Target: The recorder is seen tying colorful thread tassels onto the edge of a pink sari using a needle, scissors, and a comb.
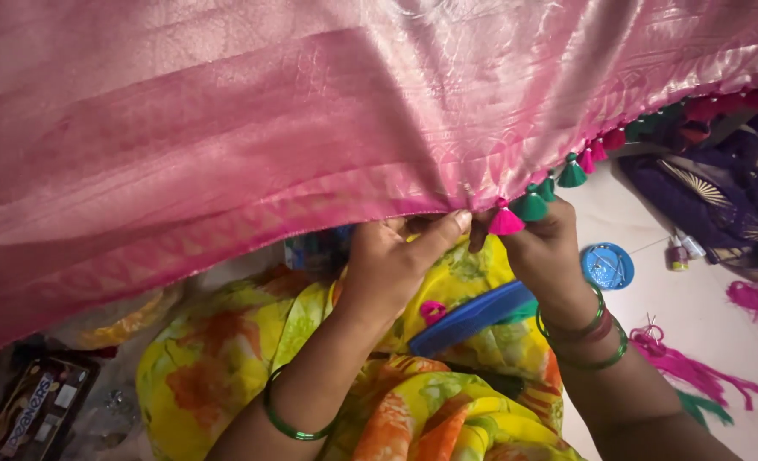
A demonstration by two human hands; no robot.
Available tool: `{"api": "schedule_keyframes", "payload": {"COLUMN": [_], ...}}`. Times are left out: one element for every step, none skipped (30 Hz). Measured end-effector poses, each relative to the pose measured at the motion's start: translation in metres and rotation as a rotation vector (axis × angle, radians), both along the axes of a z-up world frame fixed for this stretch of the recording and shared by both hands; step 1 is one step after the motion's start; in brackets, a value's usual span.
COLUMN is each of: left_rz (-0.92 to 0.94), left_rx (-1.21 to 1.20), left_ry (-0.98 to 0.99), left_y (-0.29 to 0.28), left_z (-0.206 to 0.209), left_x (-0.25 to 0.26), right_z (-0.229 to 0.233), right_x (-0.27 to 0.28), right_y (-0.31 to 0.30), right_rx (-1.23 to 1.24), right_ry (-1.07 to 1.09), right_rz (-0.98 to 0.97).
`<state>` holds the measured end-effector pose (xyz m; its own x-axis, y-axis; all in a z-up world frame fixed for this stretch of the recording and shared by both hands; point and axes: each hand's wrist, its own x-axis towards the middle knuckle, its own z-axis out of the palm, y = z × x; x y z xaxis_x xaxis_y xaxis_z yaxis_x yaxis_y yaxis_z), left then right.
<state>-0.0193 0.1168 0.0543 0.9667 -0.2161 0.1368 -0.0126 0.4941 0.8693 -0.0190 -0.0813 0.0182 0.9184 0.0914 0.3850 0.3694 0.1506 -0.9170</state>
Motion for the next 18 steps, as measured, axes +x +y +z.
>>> {"api": "schedule_keyframes", "payload": {"left_rz": [0.016,0.015,0.043,0.073,0.074,0.02,-0.035,-0.023,-0.103,-0.181,-0.167,-0.121,-0.076,-0.068,0.009,0.082,0.087,0.074], "left_rx": [0.04,0.04,0.092,0.146,0.146,0.061,-0.025,-0.024,-0.14,-0.257,-0.257,-0.179,-0.101,-0.094,0.01,0.106,0.106,0.103], "left_ry": [-0.01,-0.009,-0.034,-0.062,-0.065,-0.053,-0.042,-0.039,-0.013,0.014,0.017,0.006,-0.005,-0.01,-0.053,-0.103,-0.116,-0.13], "left_y": [0.0,-0.002,-0.003,-0.004,-0.005,-0.006,-0.005,-0.007,-0.008,-0.008,-0.014,-0.018,-0.021,-0.018,-0.015,-0.015,-0.011,-0.011], "left_z": [0.001,0.0,0.0,-0.001,-0.002,-0.004,-0.006,-0.006,-0.008,-0.009,-0.028,-0.047,-0.064,-0.06,-0.056,-0.052,-0.041,-0.035], "left_x": [0.001,0.0,0.0,0.001,0.003,0.005,0.007,0.006,0.006,0.006,0.008,0.01,0.012,0.011,0.011,0.013,0.019,0.014], "right_z": [-0.001,-0.001,-0.002,-0.002,0.009,0.02,0.031,0.032,0.032,0.032,0.043,0.054,0.066,0.06,0.053,0.048,0.069,0.088], "right_x": [0.0,0.001,0.001,0.004,0.001,-0.001,-0.003,-0.004,-0.006,-0.007,-0.013,-0.02,-0.026,-0.032,-0.038,-0.041,-0.038,-0.044], "right_y": [0.0,0.0,0.001,0.002,0.012,0.023,0.035,0.037,0.039,0.042,0.045,0.05,0.055,0.052,0.049,0.044,0.048,0.049], "right_rx": [0.003,0.002,-0.035,-0.071,-0.071,0.059,0.187,0.186,0.307,0.428,0.427,0.285,0.141,0.147,-0.034,-0.219,-0.215,-0.395], "right_ry": [-0.017,-0.016,-0.028,-0.043,-0.045,0.045,0.136,0.14,0.169,0.202,0.208,0.243,0.274,0.27,0.108,-0.066,-0.079,-0.327], "right_rz": [-0.016,-0.017,-0.028,-0.037,-0.037,-0.047,-0.057,-0.045,0.001,0.05,0.062,-0.062,-0.185,-0.176,-0.348,-0.525,-0.523,-0.658]}}
